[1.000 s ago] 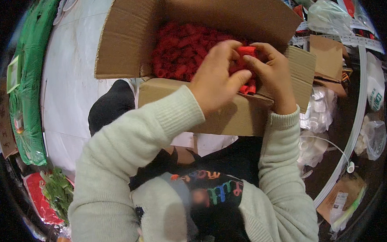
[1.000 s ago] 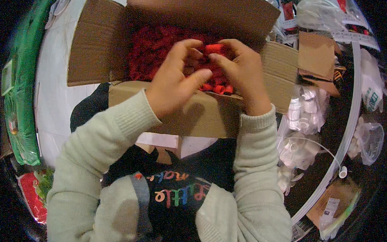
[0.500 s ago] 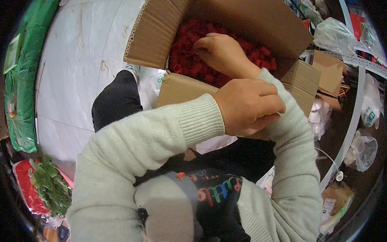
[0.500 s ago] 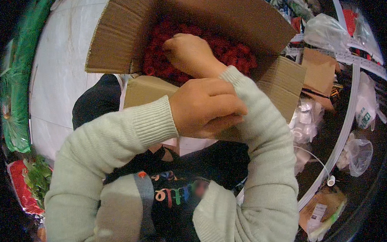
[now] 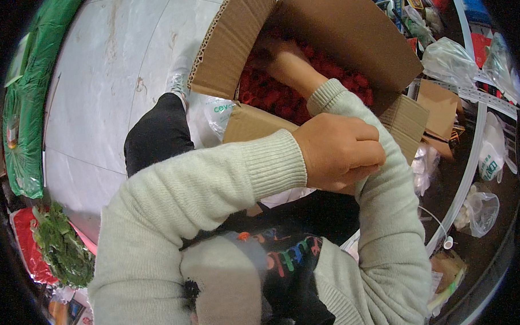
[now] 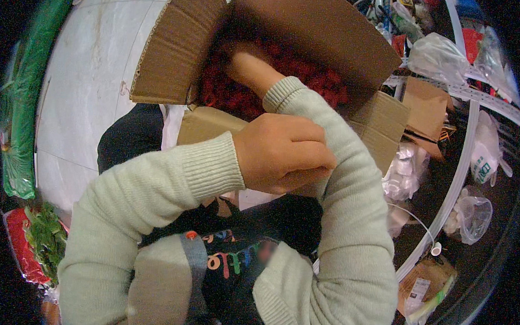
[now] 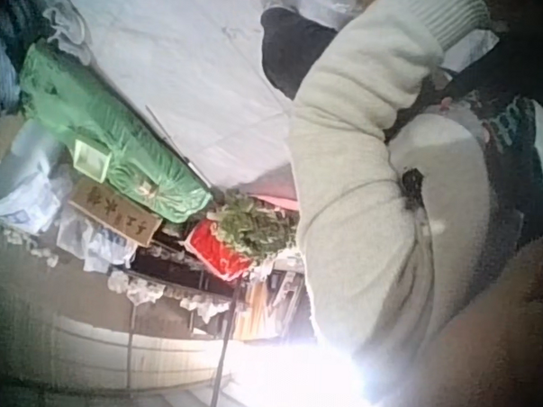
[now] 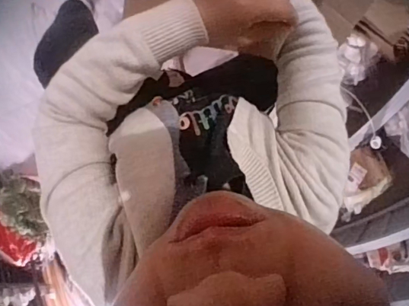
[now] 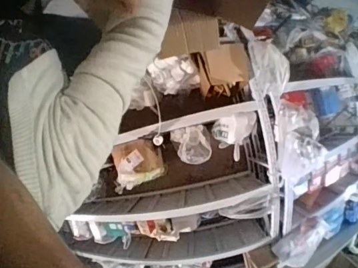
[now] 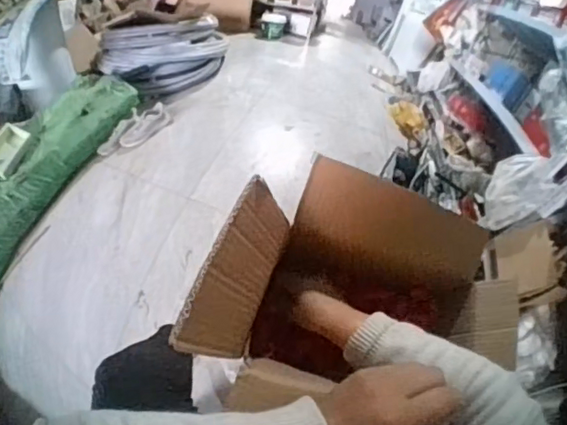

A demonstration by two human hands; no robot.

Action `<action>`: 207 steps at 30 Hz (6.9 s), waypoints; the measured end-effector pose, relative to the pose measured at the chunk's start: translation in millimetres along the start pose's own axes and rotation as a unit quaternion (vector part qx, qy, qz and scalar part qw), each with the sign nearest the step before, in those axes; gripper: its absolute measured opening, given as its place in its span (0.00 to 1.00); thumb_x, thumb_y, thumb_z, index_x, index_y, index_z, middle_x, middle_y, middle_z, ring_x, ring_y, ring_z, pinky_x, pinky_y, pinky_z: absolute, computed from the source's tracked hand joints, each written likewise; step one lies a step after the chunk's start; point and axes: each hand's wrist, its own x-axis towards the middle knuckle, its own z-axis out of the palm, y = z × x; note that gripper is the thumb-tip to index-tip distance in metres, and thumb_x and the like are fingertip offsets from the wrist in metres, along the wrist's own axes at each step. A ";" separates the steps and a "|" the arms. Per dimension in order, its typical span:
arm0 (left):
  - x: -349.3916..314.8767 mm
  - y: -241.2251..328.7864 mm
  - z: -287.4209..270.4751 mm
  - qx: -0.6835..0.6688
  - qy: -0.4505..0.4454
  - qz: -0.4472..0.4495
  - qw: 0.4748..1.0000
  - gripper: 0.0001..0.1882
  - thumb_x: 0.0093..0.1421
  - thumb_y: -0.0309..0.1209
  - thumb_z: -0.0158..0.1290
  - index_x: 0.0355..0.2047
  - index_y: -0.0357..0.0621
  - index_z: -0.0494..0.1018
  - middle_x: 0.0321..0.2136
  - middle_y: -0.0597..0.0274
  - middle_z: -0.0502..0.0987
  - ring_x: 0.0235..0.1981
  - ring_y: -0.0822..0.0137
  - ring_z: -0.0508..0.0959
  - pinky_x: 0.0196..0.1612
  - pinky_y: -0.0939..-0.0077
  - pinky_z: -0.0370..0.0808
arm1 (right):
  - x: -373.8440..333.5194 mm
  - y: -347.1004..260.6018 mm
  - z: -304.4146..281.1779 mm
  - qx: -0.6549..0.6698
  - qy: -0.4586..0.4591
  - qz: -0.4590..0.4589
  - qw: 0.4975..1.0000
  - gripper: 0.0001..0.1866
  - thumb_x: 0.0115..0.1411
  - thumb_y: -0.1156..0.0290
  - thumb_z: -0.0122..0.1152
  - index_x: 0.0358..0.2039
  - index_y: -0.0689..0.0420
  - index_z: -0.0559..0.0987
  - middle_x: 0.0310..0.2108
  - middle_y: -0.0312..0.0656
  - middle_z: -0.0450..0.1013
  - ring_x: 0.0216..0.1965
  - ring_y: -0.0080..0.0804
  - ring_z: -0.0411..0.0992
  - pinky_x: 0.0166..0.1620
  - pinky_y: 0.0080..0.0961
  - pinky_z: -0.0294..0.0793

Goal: The person repeatedly picks small red plastic pieces from a cardboard box, snaps two pieces together, and places the assembled pair back into the box. The process continues throughout the clip.

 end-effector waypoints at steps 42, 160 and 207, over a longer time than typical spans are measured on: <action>15.2 -43.6 -2.8 -0.137 0.159 -0.378 0.902 0.13 0.54 0.24 0.56 0.39 0.39 0.66 0.35 0.63 0.74 0.35 0.75 0.74 0.40 0.82 0.72 | -167.9 -27.5 -133.2 0.749 0.168 0.191 0.612 0.13 0.60 0.75 0.50 0.45 0.63 0.69 0.40 0.44 0.71 0.38 0.33 0.72 0.44 0.27 0.75; 15.1 -48.0 -20.1 -0.214 0.146 -0.457 0.851 0.15 0.59 0.35 0.53 0.45 0.44 0.70 0.33 0.71 0.74 0.31 0.81 0.71 0.33 0.86 0.70 | -164.3 20.6 -99.4 0.055 -0.003 0.103 0.993 0.10 0.50 0.71 0.62 0.33 0.60 0.77 0.28 0.43 0.74 0.31 0.33 0.73 0.35 0.27 0.73; 14.7 -45.6 -16.8 -0.232 0.041 -0.440 0.867 0.14 0.57 0.30 0.55 0.42 0.37 0.71 0.35 0.65 0.75 0.35 0.78 0.73 0.39 0.85 0.72 | -160.8 -25.1 -122.3 0.445 0.238 0.046 0.862 0.17 0.46 0.80 0.66 0.40 0.60 0.76 0.39 0.37 0.72 0.40 0.23 0.70 0.44 0.19 0.71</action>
